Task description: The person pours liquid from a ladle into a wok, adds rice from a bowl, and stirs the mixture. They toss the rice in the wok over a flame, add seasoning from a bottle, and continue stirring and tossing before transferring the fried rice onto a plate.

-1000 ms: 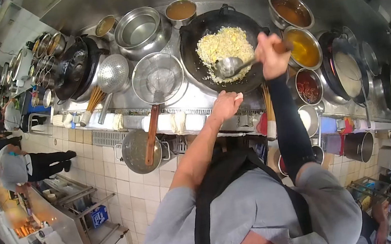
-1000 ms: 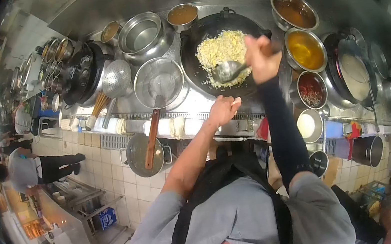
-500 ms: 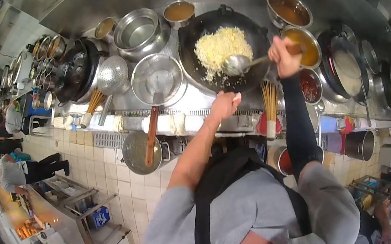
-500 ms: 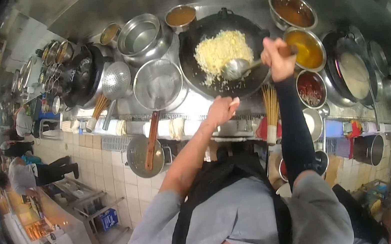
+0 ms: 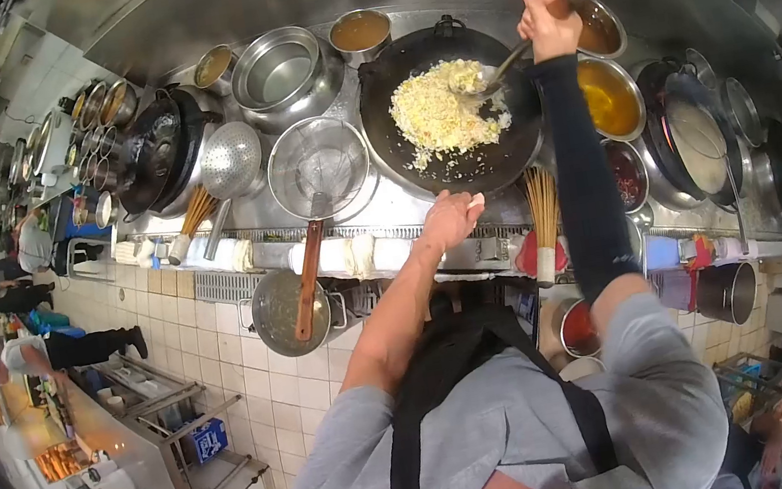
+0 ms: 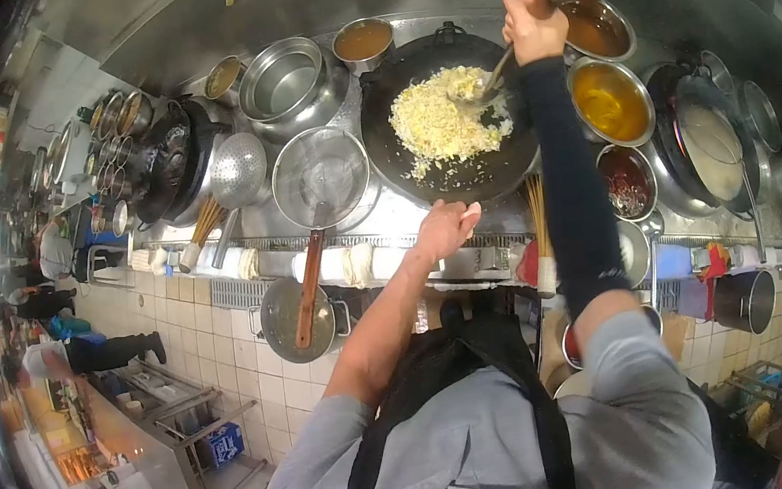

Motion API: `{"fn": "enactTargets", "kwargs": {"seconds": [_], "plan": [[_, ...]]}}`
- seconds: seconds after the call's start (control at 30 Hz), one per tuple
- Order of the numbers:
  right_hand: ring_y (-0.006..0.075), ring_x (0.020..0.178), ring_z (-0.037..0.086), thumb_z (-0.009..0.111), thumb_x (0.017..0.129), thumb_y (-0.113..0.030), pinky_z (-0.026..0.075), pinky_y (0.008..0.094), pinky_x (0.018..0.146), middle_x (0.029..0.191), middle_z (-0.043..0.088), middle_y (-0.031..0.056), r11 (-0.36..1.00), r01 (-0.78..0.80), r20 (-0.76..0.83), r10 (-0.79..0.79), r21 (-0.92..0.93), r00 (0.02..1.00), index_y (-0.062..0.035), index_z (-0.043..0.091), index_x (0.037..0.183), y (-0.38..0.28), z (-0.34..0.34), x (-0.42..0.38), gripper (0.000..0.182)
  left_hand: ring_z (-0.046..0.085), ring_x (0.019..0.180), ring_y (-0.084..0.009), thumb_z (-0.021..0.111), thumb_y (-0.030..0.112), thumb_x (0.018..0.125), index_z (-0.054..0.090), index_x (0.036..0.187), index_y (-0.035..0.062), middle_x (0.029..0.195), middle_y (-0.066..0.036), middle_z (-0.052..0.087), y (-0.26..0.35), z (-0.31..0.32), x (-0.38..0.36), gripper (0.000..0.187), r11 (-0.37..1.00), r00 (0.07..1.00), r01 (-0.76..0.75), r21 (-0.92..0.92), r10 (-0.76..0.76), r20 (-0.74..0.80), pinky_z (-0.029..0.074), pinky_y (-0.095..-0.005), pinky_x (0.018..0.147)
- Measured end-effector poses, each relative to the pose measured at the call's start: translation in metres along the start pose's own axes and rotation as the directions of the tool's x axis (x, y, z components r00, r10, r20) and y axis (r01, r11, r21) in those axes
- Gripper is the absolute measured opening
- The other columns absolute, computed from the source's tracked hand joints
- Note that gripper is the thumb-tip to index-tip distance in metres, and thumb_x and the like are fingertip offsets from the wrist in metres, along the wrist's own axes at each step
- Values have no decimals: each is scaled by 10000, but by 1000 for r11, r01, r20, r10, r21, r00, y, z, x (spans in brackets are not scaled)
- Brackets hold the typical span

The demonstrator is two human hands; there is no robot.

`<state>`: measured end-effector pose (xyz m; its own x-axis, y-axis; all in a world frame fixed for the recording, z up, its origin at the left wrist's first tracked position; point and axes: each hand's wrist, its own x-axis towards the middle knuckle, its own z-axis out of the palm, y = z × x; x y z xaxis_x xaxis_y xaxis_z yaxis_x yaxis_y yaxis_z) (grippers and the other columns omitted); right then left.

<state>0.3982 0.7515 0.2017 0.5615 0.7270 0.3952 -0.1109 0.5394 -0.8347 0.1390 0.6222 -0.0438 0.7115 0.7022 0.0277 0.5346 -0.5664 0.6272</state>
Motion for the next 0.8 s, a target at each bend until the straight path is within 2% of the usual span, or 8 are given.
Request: {"fn": "enactTargets", "kwargs": {"seconds": [0.03, 0.1, 0.2, 0.3, 0.43, 0.57, 0.67, 0.8], "plan": [[79, 469, 450, 776, 953, -181, 361, 291, 463, 598, 536, -22, 992, 55, -190, -76, -112, 979, -100, 548, 681, 16, 6, -15, 364, 631, 976, -423, 503, 423, 1063, 664, 919, 24, 930, -209, 710, 3, -6, 2, 454, 1000, 1000, 15, 4, -15, -10, 462, -484, 971], [63, 493, 454, 782, 947, -186, 358, 275, 472, 624, 538, -35, 984, -16, -203, -20, -176, 979, -95, 554, 692, 80, 1, -61, 354, 635, 985, -424, 489, 418, 1067, 667, 929, 18, 922, -214, 715, 17, -16, -1, 459, 999, 999, 41, 4, -41, -17, 455, -488, 988], [59, 529, 479, 797, 937, -180, 369, 258, 498, 630, 543, -33, 970, -242, 179, 240, -13, 954, -83, 572, 702, 35, 26, -103, 340, 627, 951, -459, 495, 403, 1058, 671, 893, 17, 874, -235, 716, 16, -2, -1, 455, 992, 992, 123, 33, -122, -38, 484, -526, 937], [65, 527, 481, 790, 944, -184, 367, 255, 497, 627, 539, -25, 963, -211, 135, 235, -170, 963, -79, 566, 704, 6, 34, -110, 344, 633, 874, -484, 522, 398, 1048, 668, 853, 7, 860, -246, 706, 70, -30, -36, 460, 994, 983, 110, -15, -111, -148, 504, -558, 839], [63, 468, 370, 771, 950, -148, 311, 268, 451, 584, 430, -49, 935, -348, 59, 352, -71, 934, -127, 489, 708, -40, 56, -100, 373, 642, 804, -486, 583, 337, 1012, 662, 845, -4, 822, -272, 687, 128, -99, -75, 387, 995, 990, 32, -99, -45, -133, 515, -558, 745], [93, 455, 401, 781, 939, -136, 351, 289, 456, 583, 459, -26, 977, -188, 3, 189, -101, 982, -106, 498, 706, -32, 51, -131, 367, 653, 872, -448, 539, 379, 1053, 653, 913, 1, 841, -251, 689, 74, -32, -38, 419, 998, 995, 66, -7, -66, -68, 512, -543, 793], [133, 473, 462, 775, 940, -121, 395, 311, 483, 598, 507, 15, 988, 35, -24, -39, -151, 999, -78, 516, 706, -19, 36, -89, 352, 654, 870, -443, 545, 355, 1050, 651, 975, 2, 906, -230, 700, 55, 22, -84, 377, 999, 994, 21, 47, -16, -106, 518, -540, 819], [101, 464, 399, 796, 923, -150, 349, 289, 478, 590, 451, -19, 995, -1, 92, -8, 100, 996, -98, 496, 705, -90, 51, -60, 375, 654, 829, -430, 567, 354, 1038, 637, 944, 17, 916, -206, 695, 74, -2, -143, 356, 993, 994, -105, 53, 106, -18, 523, -568, 737]]}}
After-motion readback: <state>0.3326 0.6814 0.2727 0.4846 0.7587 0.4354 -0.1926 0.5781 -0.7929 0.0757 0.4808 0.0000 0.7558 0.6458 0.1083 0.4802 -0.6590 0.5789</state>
